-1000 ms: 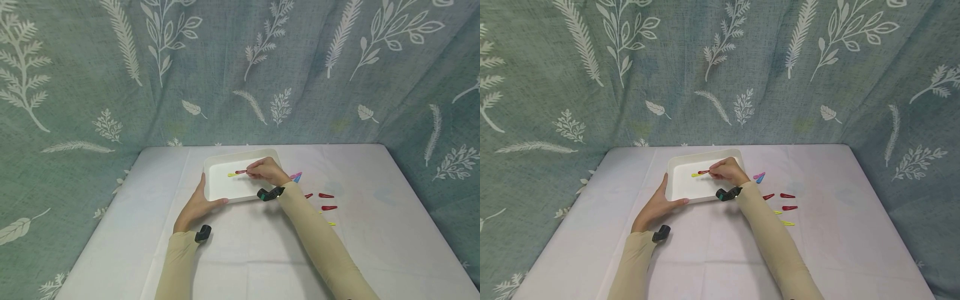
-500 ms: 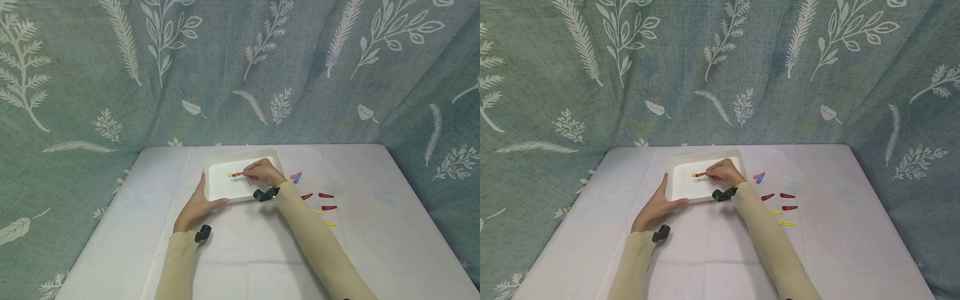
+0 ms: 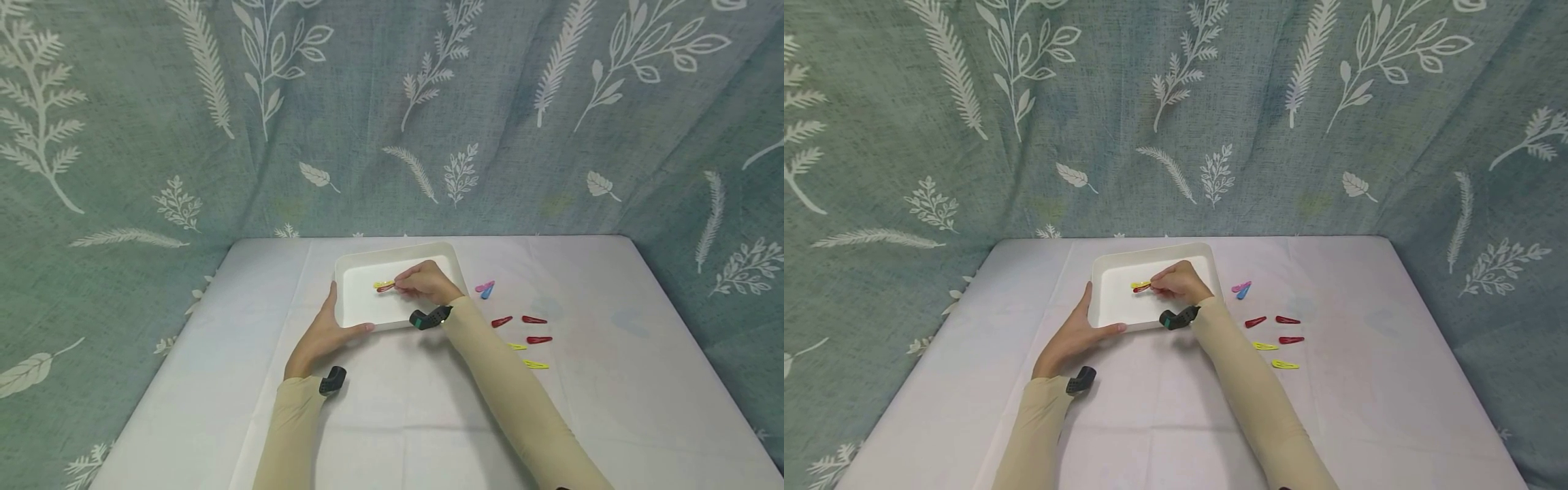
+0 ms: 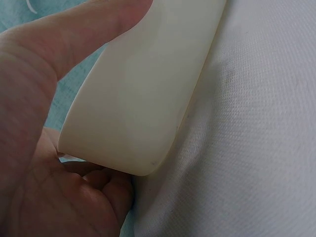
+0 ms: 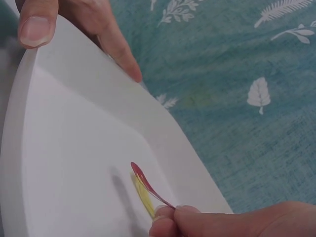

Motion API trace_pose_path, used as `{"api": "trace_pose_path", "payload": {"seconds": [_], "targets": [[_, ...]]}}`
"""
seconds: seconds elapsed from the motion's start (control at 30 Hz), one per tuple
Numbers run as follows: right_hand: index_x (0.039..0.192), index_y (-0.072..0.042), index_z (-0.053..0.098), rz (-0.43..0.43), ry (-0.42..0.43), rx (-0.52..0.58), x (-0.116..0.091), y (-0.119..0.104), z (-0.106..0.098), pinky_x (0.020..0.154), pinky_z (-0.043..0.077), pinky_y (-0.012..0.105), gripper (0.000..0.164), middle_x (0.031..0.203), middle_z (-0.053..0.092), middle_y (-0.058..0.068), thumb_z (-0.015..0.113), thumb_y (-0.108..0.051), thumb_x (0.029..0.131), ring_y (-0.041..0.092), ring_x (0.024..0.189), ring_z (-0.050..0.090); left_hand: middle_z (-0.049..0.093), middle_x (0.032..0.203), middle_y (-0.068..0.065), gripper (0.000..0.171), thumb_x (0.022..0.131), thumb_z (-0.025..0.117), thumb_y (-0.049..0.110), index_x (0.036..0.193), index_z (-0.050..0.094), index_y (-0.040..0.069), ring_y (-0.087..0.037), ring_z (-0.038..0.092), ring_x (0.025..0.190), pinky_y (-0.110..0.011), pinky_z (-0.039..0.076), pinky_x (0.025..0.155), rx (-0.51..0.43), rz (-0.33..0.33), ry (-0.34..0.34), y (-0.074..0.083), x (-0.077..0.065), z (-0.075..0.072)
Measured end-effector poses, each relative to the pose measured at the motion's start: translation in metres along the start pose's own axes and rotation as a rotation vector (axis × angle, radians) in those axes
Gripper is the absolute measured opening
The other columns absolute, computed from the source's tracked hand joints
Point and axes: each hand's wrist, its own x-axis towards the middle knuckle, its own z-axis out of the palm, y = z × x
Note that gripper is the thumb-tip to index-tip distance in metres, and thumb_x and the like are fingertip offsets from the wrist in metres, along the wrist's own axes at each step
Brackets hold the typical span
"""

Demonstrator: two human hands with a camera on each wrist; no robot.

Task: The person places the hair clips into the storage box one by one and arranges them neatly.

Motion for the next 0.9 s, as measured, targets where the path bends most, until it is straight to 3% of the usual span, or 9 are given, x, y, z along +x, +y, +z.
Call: {"api": "trace_pose_path", "payload": {"seconds": [0.27,0.9], "targets": [[0.115,0.007,0.074,0.001,0.007,-0.01,0.0009,0.0016,0.0014,0.072,0.06,0.022,0.022,0.101,0.077,0.013,0.07,-0.004,0.096,0.013,0.078,0.07,0.005,0.177,-0.005,0.141,0.075,0.088,0.057,0.166,-0.014,0.025,-0.033,0.018,0.161,-0.062,0.024,0.127,-0.029,0.024,0.001,0.0022,-0.0016,-0.0002],[0.108,0.004,0.076,0.01,0.066,-0.064,0.0035,0.0023,0.0073,0.06,0.054,0.02,0.017,0.082,0.072,0.006,0.073,-0.003,0.094,0.011,0.066,0.064,0.005,0.177,-0.004,0.141,0.075,0.089,0.057,0.166,-0.014,0.025,-0.034,0.018,0.161,-0.063,0.023,0.127,-0.04,0.032,-0.004,0.0016,-0.0016,-0.0001]]}}
